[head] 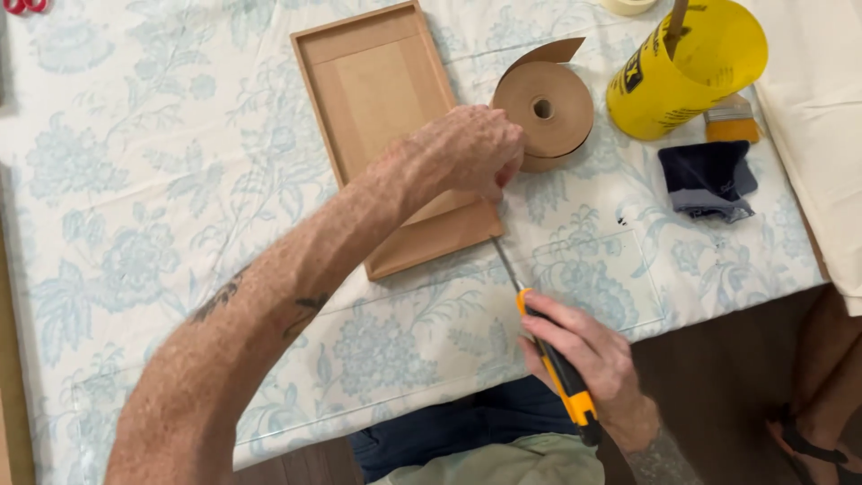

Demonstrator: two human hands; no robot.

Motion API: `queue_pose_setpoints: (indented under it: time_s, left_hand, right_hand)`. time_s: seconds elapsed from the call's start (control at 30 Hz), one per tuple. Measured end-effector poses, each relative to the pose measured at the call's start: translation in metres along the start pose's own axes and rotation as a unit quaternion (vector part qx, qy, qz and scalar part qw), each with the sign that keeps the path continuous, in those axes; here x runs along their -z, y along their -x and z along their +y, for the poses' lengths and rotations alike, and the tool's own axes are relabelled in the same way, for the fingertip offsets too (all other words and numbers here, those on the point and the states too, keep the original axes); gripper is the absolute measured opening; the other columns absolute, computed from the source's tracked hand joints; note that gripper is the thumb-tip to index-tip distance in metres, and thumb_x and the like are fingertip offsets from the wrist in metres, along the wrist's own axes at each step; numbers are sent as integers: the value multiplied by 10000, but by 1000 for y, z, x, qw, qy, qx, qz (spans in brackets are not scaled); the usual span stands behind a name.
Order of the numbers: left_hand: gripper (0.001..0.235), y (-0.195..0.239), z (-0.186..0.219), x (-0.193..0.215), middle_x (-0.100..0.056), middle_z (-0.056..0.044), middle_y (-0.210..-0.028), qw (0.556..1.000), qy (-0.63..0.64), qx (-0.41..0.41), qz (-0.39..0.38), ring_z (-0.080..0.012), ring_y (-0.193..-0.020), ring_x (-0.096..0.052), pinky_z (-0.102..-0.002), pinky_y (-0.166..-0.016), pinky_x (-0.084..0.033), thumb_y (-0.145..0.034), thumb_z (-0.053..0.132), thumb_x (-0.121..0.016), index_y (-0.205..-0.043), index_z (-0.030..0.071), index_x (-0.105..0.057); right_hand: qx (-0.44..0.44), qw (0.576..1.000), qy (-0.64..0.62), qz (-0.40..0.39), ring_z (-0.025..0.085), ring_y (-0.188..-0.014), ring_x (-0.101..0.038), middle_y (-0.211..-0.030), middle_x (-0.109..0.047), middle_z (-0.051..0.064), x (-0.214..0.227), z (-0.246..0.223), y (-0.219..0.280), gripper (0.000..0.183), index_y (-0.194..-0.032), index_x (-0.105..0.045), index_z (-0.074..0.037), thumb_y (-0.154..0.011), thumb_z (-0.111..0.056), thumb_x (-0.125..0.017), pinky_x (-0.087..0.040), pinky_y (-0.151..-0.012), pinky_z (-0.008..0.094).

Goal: Apply brown paper tape to the back of a wooden picture frame to seal it.

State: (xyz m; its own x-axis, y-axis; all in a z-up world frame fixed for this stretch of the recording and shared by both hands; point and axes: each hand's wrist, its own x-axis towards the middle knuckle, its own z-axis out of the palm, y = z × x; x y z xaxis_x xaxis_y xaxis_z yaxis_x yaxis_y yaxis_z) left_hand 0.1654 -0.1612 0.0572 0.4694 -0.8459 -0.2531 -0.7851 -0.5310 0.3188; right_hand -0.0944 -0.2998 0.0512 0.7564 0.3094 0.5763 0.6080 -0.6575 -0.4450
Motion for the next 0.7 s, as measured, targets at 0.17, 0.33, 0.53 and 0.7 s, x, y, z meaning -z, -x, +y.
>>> queue_pose_setpoints:
  time_s: [0.17,0.33,0.53,0.7]
  left_hand:
    - [248,-18,1,2,-755,8,-813,993,-103,-19,-62,-242,-781,-705,-402,-672,-558,-787,454,-882,-867,238,-789]
    - [288,-23,-2,-14,-743,-21,-744,991,-127,-28,-15,-264,-768,-738,-413,-659,-612,-685,474,-925,-813,248,-802]
    - [244,-23,1,-5,-754,-76,-727,994,-100,-38,-22,-326,-803,-764,-454,-741,-650,-636,414,-960,-765,258,-824]
    - [267,-14,6,-4,-757,-75,-735,990,-127,-58,-31,-315,-810,-770,-447,-766,-653,-638,421,-969,-790,255,-826]
  right_hand:
    - [57,998,12,-38,252,-1113,-752,-1267,-692,167,-1,18,-10,257,-1154,-694,-18,-914,-30,-784,-624,-981,343]
    - [54,998,-14,3,307,-999,-756,-1229,-724,191,-4,25,-30,212,-1081,-723,-9,-874,4,-764,-628,-833,366]
    - [75,997,-1,25,292,-882,-753,-1204,-754,166,-9,35,-43,218,-1059,-765,-47,-852,16,-742,-619,-725,375]
    - [83,996,-15,6,306,-901,-753,-1209,-750,168,-10,29,-41,195,-1067,-762,-45,-880,-4,-725,-618,-740,386]
